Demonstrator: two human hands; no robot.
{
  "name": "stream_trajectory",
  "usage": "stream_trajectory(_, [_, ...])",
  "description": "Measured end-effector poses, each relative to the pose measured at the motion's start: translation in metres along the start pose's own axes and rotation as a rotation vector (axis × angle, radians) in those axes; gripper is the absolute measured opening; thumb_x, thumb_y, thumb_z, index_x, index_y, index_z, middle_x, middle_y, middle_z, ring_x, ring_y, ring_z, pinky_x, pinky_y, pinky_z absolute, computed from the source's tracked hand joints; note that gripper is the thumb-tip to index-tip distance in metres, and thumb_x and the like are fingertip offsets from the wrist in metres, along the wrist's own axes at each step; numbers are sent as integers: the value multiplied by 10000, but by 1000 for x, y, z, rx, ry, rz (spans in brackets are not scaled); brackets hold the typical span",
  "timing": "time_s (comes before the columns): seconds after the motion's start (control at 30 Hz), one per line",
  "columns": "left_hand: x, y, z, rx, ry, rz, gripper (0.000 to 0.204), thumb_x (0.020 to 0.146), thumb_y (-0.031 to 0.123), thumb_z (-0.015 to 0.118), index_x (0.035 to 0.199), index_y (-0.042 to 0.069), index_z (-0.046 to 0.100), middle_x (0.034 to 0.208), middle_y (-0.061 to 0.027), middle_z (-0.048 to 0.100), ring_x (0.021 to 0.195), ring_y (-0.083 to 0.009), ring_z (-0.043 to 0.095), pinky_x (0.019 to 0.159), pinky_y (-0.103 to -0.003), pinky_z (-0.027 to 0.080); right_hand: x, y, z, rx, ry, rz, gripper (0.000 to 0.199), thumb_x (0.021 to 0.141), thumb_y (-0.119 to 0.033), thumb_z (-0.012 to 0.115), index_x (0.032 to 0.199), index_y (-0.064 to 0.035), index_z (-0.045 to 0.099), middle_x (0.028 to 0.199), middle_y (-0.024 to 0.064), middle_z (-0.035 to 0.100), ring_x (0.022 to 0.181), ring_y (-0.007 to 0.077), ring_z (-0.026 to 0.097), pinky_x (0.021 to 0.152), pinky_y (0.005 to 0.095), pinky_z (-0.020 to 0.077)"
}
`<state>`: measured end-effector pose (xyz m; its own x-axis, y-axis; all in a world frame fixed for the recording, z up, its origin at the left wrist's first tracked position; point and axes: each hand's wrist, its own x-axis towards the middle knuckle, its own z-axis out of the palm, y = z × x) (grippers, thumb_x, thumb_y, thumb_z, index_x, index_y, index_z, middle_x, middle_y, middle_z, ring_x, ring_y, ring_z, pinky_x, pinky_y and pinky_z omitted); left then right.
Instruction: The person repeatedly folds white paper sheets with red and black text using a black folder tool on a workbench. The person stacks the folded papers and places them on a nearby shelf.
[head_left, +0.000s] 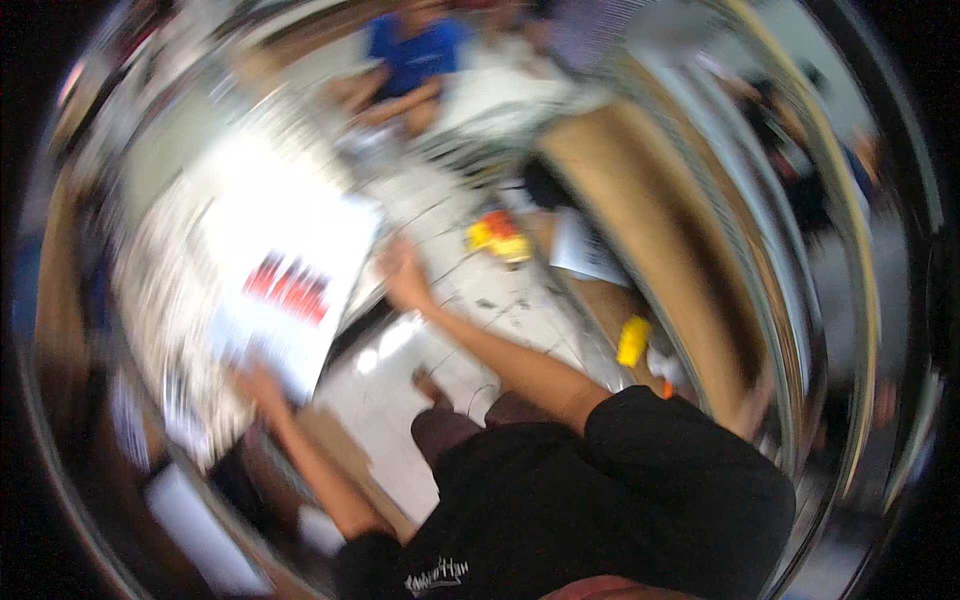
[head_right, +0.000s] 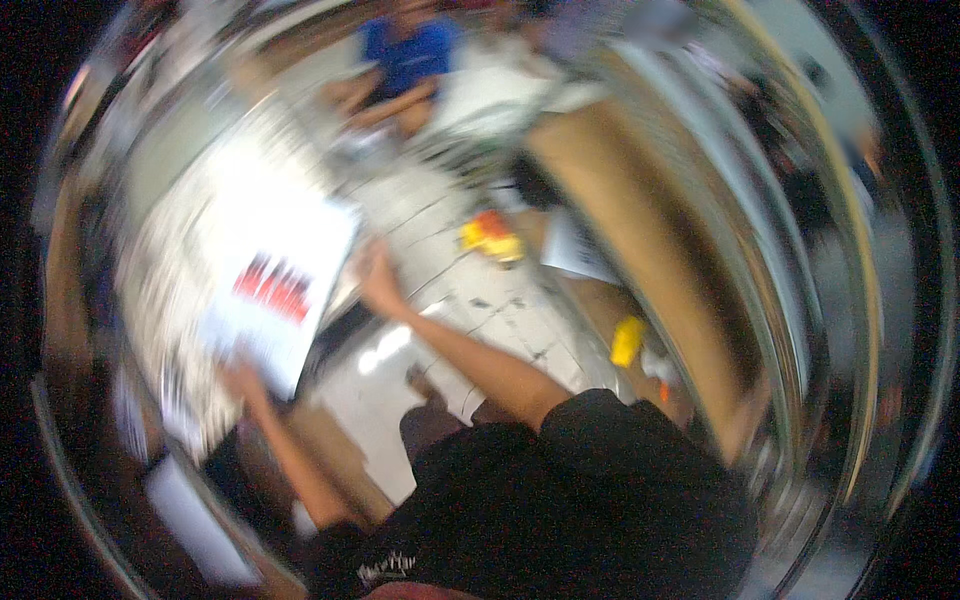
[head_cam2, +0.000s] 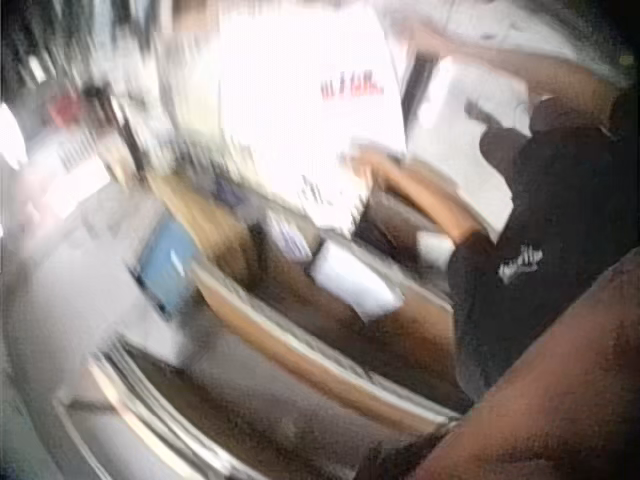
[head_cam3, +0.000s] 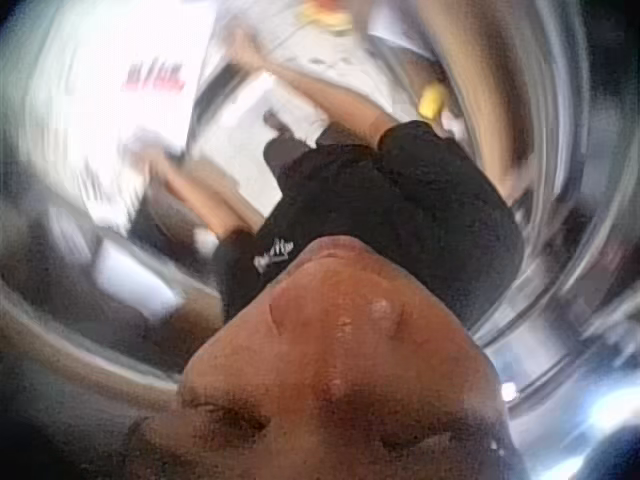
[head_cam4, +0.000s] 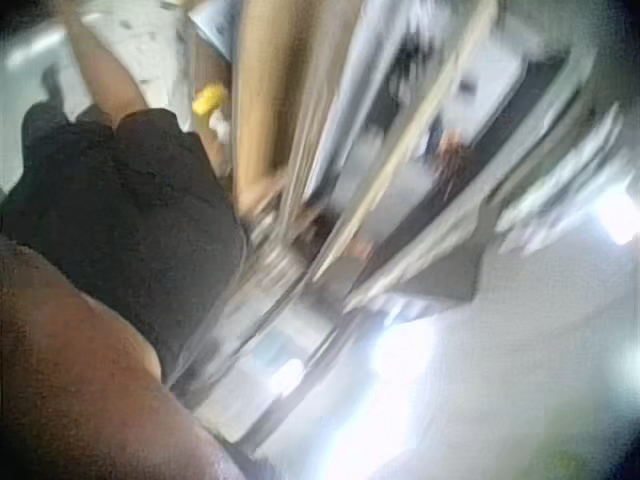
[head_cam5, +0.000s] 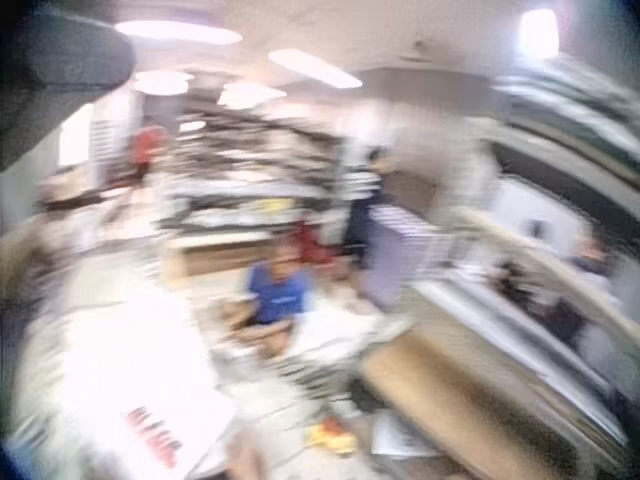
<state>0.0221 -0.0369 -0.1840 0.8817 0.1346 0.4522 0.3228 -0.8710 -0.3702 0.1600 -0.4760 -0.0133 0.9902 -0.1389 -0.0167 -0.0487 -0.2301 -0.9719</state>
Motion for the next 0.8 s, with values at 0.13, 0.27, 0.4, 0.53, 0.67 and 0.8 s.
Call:
stream_trajectory(0.13, [81, 85, -233, -744, 158, -507, 445, 976, 294, 654, 1292, -14, 596, 1302, -236, 588, 1105, -343, 637, 952, -433, 518, -84, 8, -146, 91, -91, 79, 385, 941, -148, 692, 1279, -8, 576, 1170, 102, 675, 1125, 188, 624, 974, 354, 516])
stream_trajectory(0.27, [63, 179, -292, -1263, -74, -257, 336, 999, 191, 609, 1256, -25, 611, 1153, -169, 660, 931, -254, 634, 786, -341, 520, -170, 63, -313, 16, 17, 94, 285, 931, -141, 705, 1199, -52, 663, 1129, 62, 709, 1019, 133, 666, 873, 310, 551])
stream_trajectory(0.4, [47, 273, -399, -1462, -297, 85, 297, 992, 180, 616, 1210, -20, 634, 1046, -143, 694, 866, -215, 653, 733, -336, 523, -238, -19, -498, -403, 527, -77, 236, 922, -198, 713, 1106, -50, 719, 1013, 63, 727, 897, 147, 666, 811, 301, 536])
stream_trajectory(0.53, [16, 359, -492, -1590, -362, 305, 278, 992, 183, 621, 1180, -21, 649, 1024, -148, 705, 870, -221, 680, 752, -330, 532, -326, -71, -700, -700, 1010, -315, 293, 842, -193, 785, 1092, -55, 718, 1054, 73, 697, 973, 195, 657, 879, 329, 520])
stream_trajectory(0.67, [-30, 433, -571, -1577, -426, 448, 253, 991, 156, 620, 1178, -11, 652, 1036, -142, 715, 908, -197, 691, 780, -324, 534, -413, -82, -877, -944, 1095, -197, 464, 798, -304, 828, 1180, -80, 692, 1171, 107, 664, 1146, 258, 587, 963, 376, 468])
stream_trajectory(0.8, [-85, 495, -646, -1739, -526, 611, 236, 977, 121, 638, 1175, -6, 654, 1029, -129, 717, 923, -173, 688, 803, -315, 535, -444, -63, -986, -889, 732, 79, 659, 728, -433, 859, 1254, -90, 658, 1248, 120, 628, 1195, 278, 562, 1002, 388, 451])
